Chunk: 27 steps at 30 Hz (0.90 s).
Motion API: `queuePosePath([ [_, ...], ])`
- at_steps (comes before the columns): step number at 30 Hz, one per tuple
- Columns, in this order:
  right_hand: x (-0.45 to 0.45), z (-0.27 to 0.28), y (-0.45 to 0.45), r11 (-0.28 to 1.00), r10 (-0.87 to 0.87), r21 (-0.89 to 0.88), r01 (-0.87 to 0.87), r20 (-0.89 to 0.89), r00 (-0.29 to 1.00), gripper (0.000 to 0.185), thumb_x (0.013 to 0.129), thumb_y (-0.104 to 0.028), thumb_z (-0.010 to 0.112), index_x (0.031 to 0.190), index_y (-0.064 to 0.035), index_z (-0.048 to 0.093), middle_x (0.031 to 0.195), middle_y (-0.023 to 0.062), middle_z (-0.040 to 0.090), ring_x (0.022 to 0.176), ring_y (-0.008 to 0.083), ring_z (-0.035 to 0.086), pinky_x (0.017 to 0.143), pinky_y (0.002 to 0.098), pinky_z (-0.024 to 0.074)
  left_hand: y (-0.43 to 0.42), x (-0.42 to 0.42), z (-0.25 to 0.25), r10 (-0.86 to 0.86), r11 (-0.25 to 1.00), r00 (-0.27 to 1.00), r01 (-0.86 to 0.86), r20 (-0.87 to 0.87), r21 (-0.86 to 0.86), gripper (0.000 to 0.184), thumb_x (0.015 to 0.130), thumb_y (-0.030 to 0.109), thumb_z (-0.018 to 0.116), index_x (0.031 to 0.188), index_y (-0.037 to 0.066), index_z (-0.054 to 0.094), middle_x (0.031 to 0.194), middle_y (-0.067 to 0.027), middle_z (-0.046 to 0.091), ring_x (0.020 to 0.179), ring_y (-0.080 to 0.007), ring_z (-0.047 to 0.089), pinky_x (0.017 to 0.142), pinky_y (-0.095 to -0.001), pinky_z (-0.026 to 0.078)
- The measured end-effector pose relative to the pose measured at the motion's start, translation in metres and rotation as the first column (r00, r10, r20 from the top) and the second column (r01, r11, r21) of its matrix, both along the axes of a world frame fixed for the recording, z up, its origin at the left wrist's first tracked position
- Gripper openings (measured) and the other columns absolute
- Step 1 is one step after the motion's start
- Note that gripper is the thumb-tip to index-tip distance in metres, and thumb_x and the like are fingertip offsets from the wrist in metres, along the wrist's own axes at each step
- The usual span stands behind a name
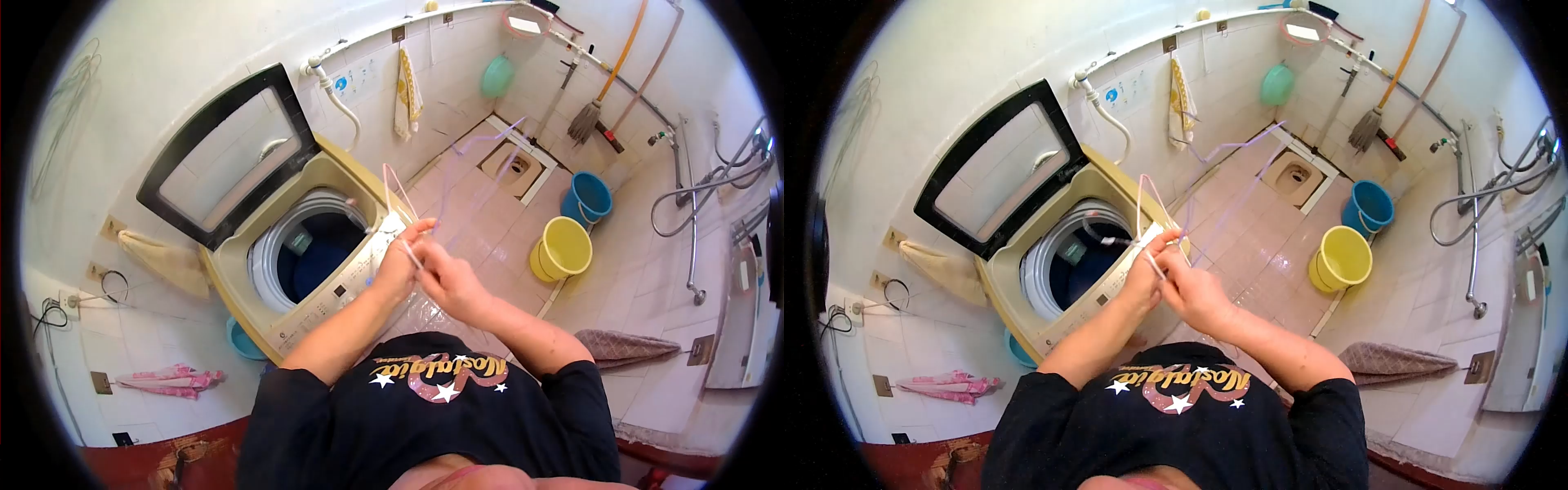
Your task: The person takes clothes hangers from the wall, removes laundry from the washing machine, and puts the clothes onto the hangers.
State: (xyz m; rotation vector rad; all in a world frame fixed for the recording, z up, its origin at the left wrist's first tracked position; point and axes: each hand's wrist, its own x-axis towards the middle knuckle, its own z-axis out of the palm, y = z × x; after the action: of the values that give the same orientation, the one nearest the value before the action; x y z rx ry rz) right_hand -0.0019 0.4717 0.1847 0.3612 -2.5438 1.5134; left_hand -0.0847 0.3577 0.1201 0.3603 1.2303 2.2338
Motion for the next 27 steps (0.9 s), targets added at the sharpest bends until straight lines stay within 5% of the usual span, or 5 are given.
queuePosePath([
  [5,0.003,-0.002,0.040,0.965,-0.091,0.209,0.159,-0.302,0.949,0.040,0.082,-0.018,0.057,0.118,-0.0063,0.043,0.076,0.0123,0.062,0.066,0.0268,0.062,0.058,0.0373,0.0486,-0.007,0.004,0.013,-0.098,0.966,0.977,0.047,0.191,0.254,0.032,0.086,0.009,0.052,0.118,0.006,0.051,0.061,-0.0006,0.042,0.058,-0.0129,0.043,0.065,-0.0332,0.043],
  [9,-0.059,0.010,0.073,0.743,-0.034,-0.627,0.235,0.315,0.948,0.036,0.085,-0.022,0.054,0.114,-0.0015,0.045,0.093,0.0107,0.061,0.078,0.0178,0.060,0.059,0.0280,0.0487,0.012,0.013,0.018,-0.061,0.998,0.995,0.060,0.079,0.006,0.034,0.084,0.007,0.052,0.118,0.003,0.051,0.063,0.0024,0.042,0.058,-0.0099,0.041,0.061,-0.0249,0.039],
  [15,-0.088,-0.010,0.064,0.535,0.091,-0.802,0.265,0.366,0.926,0.022,0.086,-0.012,0.049,0.107,-0.0032,0.047,0.068,0.0056,0.055,0.053,0.0120,0.050,0.046,0.0233,0.0392,0.015,0.036,0.015,-0.018,0.961,0.990,-0.022,-0.142,-0.276,0.049,0.078,0.005,0.057,0.125,0.007,0.046,0.083,0.0000,0.051,0.076,-0.0083,0.049,0.070,-0.0224,0.040],
  [21,-0.064,0.009,0.079,0.859,0.104,-0.502,0.098,0.359,0.927,0.015,0.089,-0.013,0.046,0.099,-0.0038,0.052,0.062,0.0039,0.054,0.041,0.0055,0.034,0.038,0.0208,0.0258,-0.047,0.067,0.046,-0.600,0.796,0.800,0.600,0.025,-0.086,0.050,0.074,0.001,0.058,0.123,0.008,0.048,0.134,-0.0088,0.039,0.119,-0.0212,0.039,0.096,-0.0354,0.036],
  [27,-0.058,0.007,0.051,0.983,0.185,-0.050,-0.178,0.223,0.957,0.014,0.090,-0.013,0.048,0.097,-0.0035,0.054,0.061,0.0014,0.054,0.049,0.0044,0.039,0.046,0.0189,0.0303,-0.083,0.076,0.063,-0.576,0.796,0.818,0.565,-0.018,0.218,0.028,0.090,0.027,0.051,0.085,0.001,0.061,0.118,-0.0182,0.053,0.108,-0.0247,0.053,0.094,-0.0344,0.039],
])
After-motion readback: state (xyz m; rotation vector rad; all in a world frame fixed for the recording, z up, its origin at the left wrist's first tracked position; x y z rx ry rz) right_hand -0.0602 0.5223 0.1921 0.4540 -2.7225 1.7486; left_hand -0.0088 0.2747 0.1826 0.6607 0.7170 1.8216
